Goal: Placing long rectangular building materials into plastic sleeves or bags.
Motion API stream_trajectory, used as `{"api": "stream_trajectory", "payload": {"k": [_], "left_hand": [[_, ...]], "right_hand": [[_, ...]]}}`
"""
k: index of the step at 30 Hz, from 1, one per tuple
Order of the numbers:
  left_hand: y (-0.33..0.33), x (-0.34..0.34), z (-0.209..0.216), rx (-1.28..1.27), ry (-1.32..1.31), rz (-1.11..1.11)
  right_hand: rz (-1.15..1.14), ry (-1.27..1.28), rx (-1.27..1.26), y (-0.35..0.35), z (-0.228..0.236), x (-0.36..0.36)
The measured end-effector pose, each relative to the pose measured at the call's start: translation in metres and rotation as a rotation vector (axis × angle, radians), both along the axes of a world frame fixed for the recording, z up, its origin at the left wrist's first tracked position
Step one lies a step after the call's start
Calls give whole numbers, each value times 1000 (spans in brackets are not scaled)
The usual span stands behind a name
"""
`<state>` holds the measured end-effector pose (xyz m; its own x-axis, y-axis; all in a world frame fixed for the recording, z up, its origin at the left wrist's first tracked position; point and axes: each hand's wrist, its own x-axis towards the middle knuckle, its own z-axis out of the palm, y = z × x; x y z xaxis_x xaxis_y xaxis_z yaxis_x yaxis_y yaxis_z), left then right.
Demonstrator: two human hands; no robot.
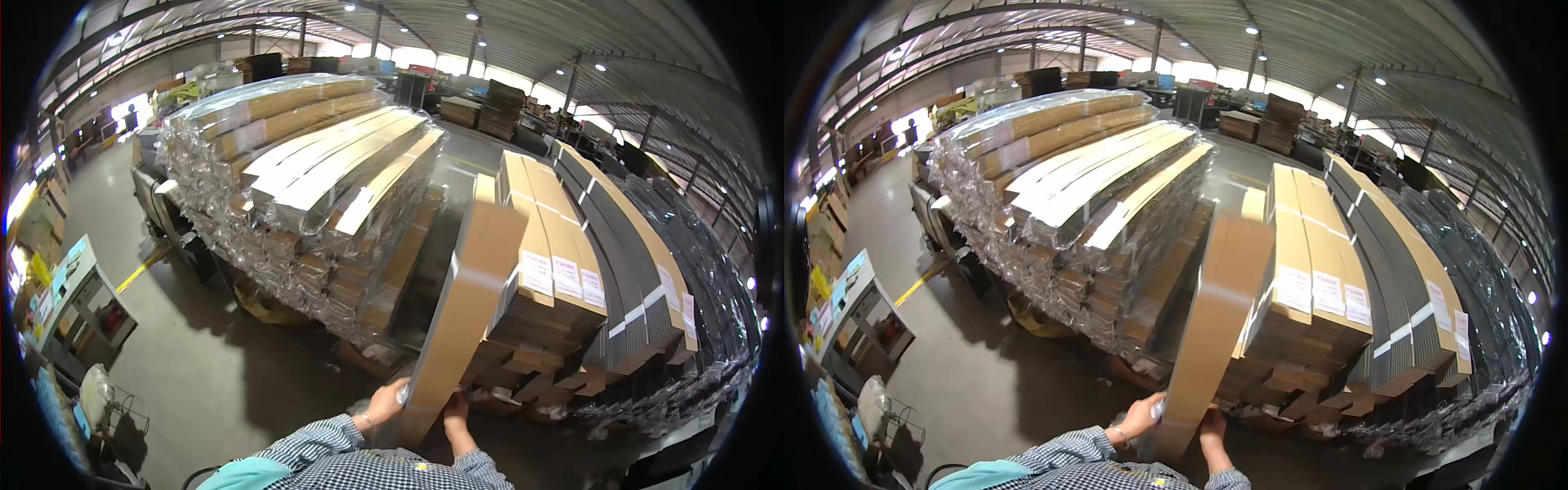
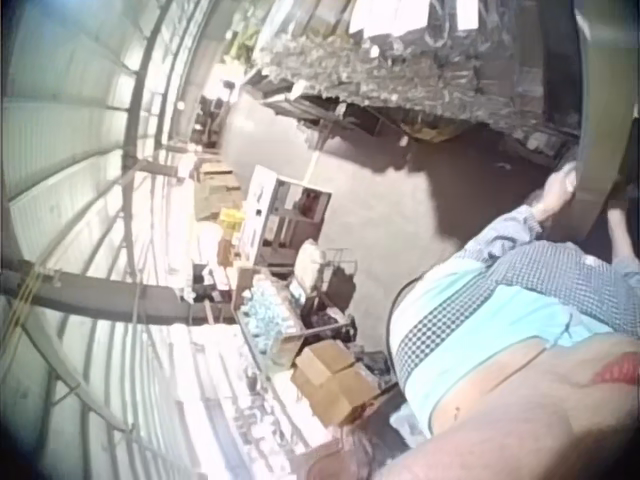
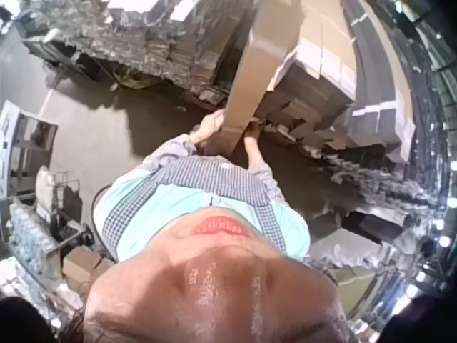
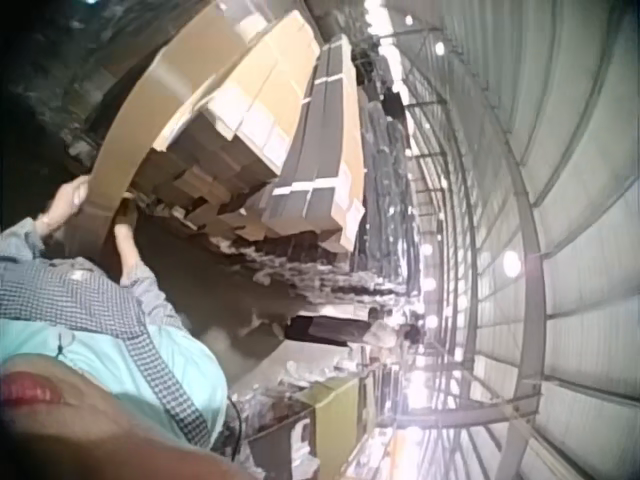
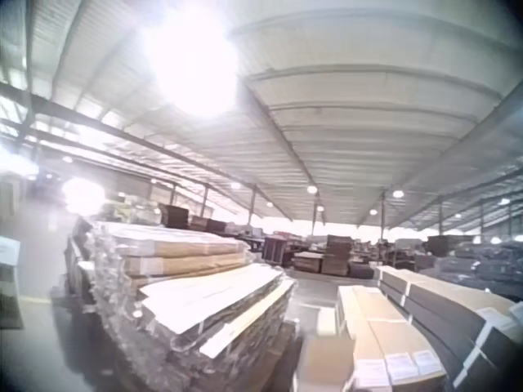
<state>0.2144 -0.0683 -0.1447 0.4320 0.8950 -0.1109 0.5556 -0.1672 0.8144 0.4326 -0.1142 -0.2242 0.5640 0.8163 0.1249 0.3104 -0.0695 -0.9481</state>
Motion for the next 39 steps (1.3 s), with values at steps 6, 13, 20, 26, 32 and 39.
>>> {"api": "stream_trajectory", "payload": {"k": [6,13,20,26,32,39], "left_hand": [[-24,-43,93,118,-373,133],[-8,-60,26,153,-124,127],[-2,-103,168,-246,-906,-83],[-24,-151,289,-151,-1804,-408],[-76,-205,374,60,-1096,-220],[-25,-291,399,613,-1090,-728]], "right_hand": [[299,-109,291,-8,150,-47],[215,-62,193,-3,25,-51],[282,213,514,-14,188,-91],[843,-245,-34,-31,66,-131],[858,154,-231,-49,-26,-172],[151,144,241,72,108,-155]]}}
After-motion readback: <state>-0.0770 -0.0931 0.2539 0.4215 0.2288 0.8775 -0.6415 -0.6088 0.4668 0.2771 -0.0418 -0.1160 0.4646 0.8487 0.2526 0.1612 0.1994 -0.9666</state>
